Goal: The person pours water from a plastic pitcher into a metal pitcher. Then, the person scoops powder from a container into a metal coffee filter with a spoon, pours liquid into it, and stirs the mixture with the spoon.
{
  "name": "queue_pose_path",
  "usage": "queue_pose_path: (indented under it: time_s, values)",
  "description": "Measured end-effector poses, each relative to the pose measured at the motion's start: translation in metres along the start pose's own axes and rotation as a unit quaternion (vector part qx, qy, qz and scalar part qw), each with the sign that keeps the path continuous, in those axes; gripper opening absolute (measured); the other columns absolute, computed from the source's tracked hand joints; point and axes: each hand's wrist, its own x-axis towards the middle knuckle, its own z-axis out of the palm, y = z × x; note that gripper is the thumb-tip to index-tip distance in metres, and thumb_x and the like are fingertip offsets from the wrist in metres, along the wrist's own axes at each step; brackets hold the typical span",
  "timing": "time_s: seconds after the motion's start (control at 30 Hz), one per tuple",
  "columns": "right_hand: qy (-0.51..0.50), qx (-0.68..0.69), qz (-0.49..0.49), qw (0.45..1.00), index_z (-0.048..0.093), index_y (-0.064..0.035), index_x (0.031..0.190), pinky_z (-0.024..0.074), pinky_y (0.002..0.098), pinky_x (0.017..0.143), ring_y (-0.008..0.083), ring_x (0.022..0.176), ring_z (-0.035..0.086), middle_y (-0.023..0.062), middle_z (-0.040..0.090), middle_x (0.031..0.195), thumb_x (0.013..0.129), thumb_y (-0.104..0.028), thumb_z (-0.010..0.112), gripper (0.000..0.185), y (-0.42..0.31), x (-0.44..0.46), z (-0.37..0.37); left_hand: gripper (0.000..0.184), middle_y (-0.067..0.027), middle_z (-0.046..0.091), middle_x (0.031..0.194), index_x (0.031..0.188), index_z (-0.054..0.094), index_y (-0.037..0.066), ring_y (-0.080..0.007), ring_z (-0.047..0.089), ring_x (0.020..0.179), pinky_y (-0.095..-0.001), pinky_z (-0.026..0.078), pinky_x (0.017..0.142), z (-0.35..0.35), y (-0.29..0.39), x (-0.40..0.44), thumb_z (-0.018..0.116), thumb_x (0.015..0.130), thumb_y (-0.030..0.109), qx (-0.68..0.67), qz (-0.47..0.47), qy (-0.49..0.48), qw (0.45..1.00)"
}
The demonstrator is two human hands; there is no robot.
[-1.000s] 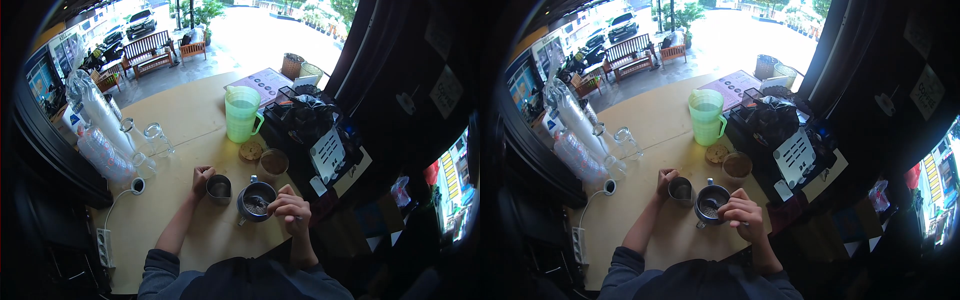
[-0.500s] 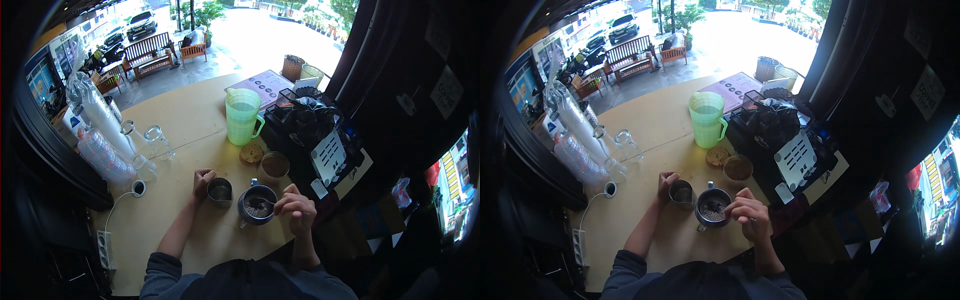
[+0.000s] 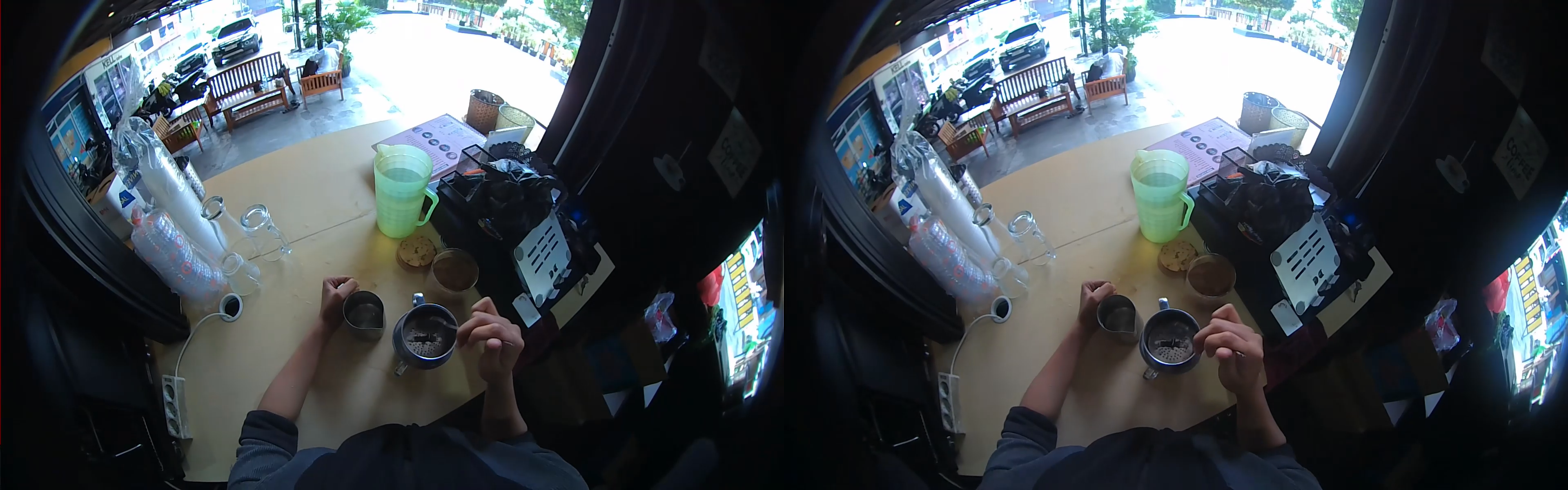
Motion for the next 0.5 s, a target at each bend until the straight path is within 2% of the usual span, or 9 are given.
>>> queue_pose_path:
  time_s: [0.03,0.13,0.3,0.37,0.5]
  values:
    - [-0.007,-0.054,-0.016,0.998,0.05,-0.0013,0.066,0.0387,0.0329,0.061,0.0192,0.051,0.049,0.0078,0.059,0.064,0.092,-0.046,0.044,0.052,0.001,0.001,-0.001,0.029,0.0047,0.046,0.05,0.049,0.05,0.007,-0.0012,0.038,0.043,-0.0204,0.025,0.04,0.0,0.0,0.001,0.054,0.077,0.005,-0.006,-0.005,0.001,1.0]
    - [-0.048,0.02,-0.037,0.998,0.049,-0.0011,0.067,0.0387,0.0324,0.06,0.0202,0.052,0.05,0.0077,0.058,0.064,0.093,-0.045,0.043,0.052,-0.002,-0.002,0.001,0.029,0.0047,0.046,0.05,0.049,0.05,0.007,-0.0013,0.038,0.042,-0.0205,0.026,0.04,-0.001,-0.001,0.002,0.055,0.077,0.005,-0.01,-0.001,0.002,1.0]
    - [-0.064,-0.026,-0.075,0.995,0.052,-0.0008,0.069,0.0399,0.0344,0.06,0.0218,0.056,0.052,0.0078,0.058,0.066,0.093,-0.046,0.041,0.052,-0.001,0.002,0.0,0.029,0.0051,0.045,0.05,0.049,0.048,0.009,-0.0014,0.037,0.043,-0.0209,0.026,0.04,0.0,0.001,0.0,0.055,0.077,0.006,0.004,-0.007,0.003,1.0]
    - [-0.126,-0.006,-0.089,0.988,0.053,-0.0008,0.071,0.0403,0.0349,0.06,0.0222,0.056,0.052,0.008,0.059,0.067,0.092,-0.046,0.041,0.052,-0.004,0.006,0.0,0.03,0.0057,0.044,0.05,0.049,0.047,0.009,-0.0014,0.036,0.043,-0.021,0.026,0.04,-0.002,-0.002,0.003,0.055,0.078,0.007,0.002,-0.004,-0.002,1.0]
    - [-0.047,-0.019,-0.078,0.996,0.055,-0.0007,0.072,0.0405,0.0344,0.06,0.0221,0.057,0.054,0.0088,0.061,0.069,0.094,-0.046,0.039,0.053,-0.01,0.003,-0.006,0.03,0.006,0.043,0.05,0.049,0.047,0.01,-0.0013,0.036,0.043,-0.021,0.026,0.04,-0.001,-0.002,0.003,0.056,0.078,0.007,-0.002,-0.001,-0.002,1.0]
